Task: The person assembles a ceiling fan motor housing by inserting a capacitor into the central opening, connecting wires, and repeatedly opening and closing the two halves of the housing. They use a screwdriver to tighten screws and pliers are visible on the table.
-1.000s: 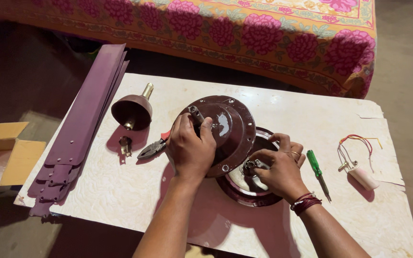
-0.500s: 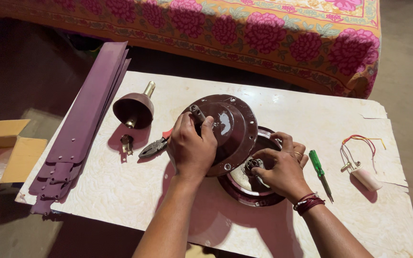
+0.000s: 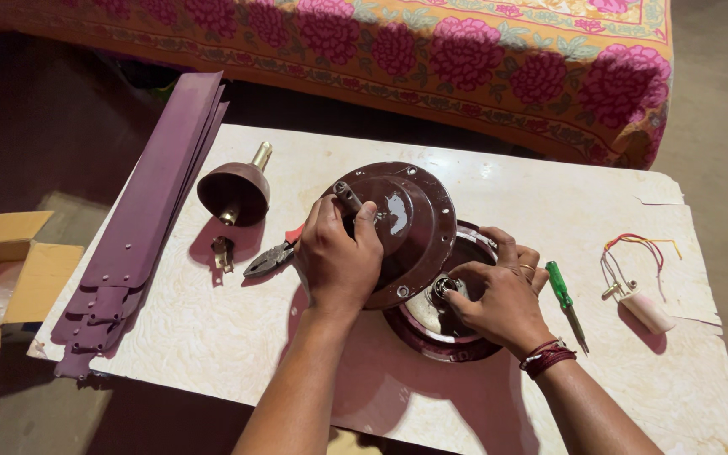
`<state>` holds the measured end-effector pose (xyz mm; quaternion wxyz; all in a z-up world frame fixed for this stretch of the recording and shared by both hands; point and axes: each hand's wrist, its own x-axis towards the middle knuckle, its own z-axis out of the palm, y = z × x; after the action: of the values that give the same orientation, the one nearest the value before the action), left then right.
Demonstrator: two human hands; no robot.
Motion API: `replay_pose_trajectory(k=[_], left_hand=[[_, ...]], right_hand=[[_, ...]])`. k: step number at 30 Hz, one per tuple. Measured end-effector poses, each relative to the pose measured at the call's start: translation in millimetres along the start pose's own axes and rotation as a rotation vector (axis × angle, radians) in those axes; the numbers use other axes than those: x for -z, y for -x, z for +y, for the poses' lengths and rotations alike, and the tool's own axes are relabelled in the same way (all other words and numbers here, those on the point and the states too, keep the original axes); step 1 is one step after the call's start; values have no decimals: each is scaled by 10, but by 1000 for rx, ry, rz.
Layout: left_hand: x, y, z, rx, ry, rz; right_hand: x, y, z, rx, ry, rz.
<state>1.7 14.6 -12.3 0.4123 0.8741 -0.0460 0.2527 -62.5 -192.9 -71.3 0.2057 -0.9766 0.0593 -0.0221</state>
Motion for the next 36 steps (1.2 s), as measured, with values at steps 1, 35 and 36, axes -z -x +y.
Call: replay_pose_trajectory(k=[1,35,36], left_hand=[[-1,-2,0,-2,-2,2],[-44,185,416,-126,-69,-250],[-67,214,442,-168,-77,-241]], right_hand=[[0,-1,-3,2,-2,1],[589,-196,632,-227,-914,271],[635,-184,633,-215,-892,216]])
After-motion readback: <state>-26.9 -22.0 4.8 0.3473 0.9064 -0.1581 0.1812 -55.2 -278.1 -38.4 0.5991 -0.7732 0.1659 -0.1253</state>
